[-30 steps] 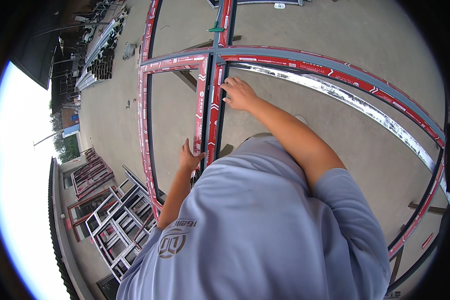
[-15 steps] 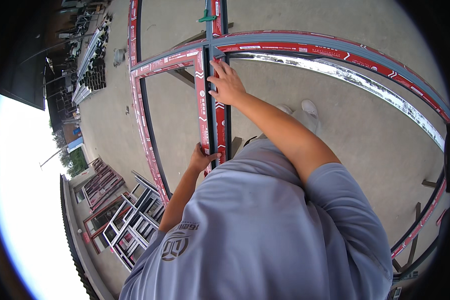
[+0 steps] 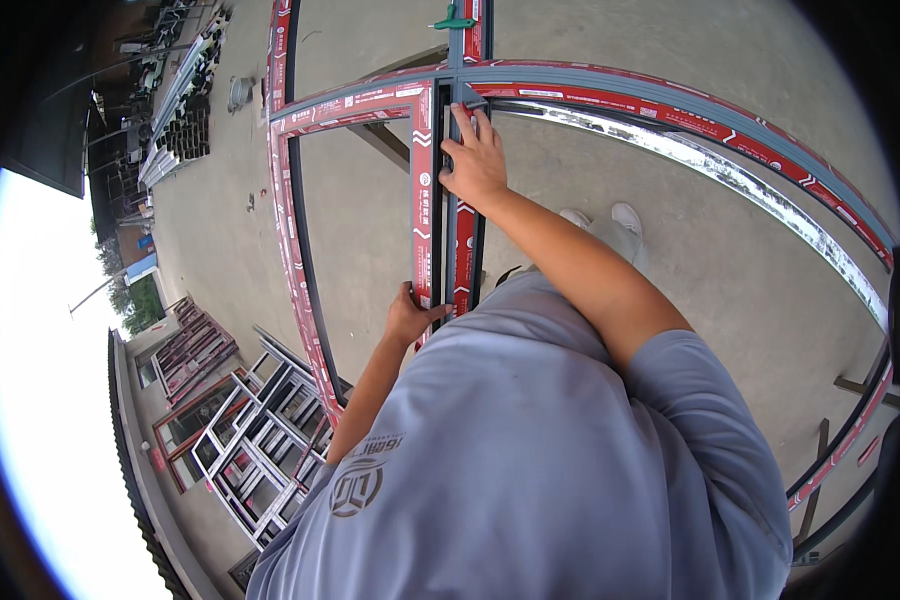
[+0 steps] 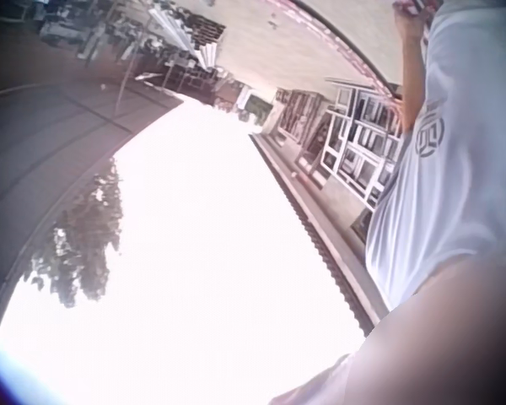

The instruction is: The person assembles a window frame by inserting a black rubber seal into the grooves of a red and grey metal frame using a green T-handle tool. They work along the edges and corners, then lift and reposition the frame to continue the process.

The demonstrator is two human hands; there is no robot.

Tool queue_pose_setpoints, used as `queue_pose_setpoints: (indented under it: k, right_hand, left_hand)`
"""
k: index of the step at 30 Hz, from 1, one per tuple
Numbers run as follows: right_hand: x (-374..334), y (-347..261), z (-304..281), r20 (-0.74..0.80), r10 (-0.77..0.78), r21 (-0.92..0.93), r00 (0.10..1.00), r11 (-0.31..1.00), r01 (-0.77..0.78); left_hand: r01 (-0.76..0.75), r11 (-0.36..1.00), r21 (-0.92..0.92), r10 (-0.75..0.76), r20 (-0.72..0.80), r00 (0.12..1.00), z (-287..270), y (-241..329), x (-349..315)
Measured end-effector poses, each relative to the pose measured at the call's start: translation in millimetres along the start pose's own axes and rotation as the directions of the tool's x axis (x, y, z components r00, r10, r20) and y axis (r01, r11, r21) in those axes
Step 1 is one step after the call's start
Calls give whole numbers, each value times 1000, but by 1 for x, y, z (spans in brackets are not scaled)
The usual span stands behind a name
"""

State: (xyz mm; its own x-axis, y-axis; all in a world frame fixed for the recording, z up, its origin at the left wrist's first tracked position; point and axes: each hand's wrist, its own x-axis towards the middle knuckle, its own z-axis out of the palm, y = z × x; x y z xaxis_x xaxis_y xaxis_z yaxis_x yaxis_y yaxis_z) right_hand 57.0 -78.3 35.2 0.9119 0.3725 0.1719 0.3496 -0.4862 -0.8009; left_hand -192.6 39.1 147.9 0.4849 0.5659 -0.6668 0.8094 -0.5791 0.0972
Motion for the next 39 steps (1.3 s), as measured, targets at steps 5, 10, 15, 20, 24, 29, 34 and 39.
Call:
queue_pose_setpoints:
  k: [5,10,15,20,24,29,34,39]
  right_hand:
    - [-1,2,0,-14,-21,2,1000,1000,21]
    - [1,1,1,27,3,-18,1000,1000,-3]
    - [4,0,1,29,43,13,999,999,-43]
    - [4,1,-1,42,55,25,998,998,-56]
    - [4,1,-2,40,56,26,998,998,-57]
    - [3,2,-1,20,51,34,998,998,-52]
    - [3,3,2,1,45,40,999,998,-45]
    - [2,5,3,-17,29,13,999,1000,-29]
  left_hand:
    - [28,999,23,-29,11,1000,0,1,1]
    - [45,996,73,-47,26,999,-1,1,4]
    - [40,997,59,-42,31,999,-1,-1,5]
    - [41,997,64,-43,36,998,-1,-1,6]
    - [44,997,67,-47,41,998,-2,2,5]
    - [61,996,67,-64,48,997,-3,7,4]
    - [63,997,51,-65,56,996,-5,13,0]
    - [55,996,70,-58,39,998,-4,15,-1]
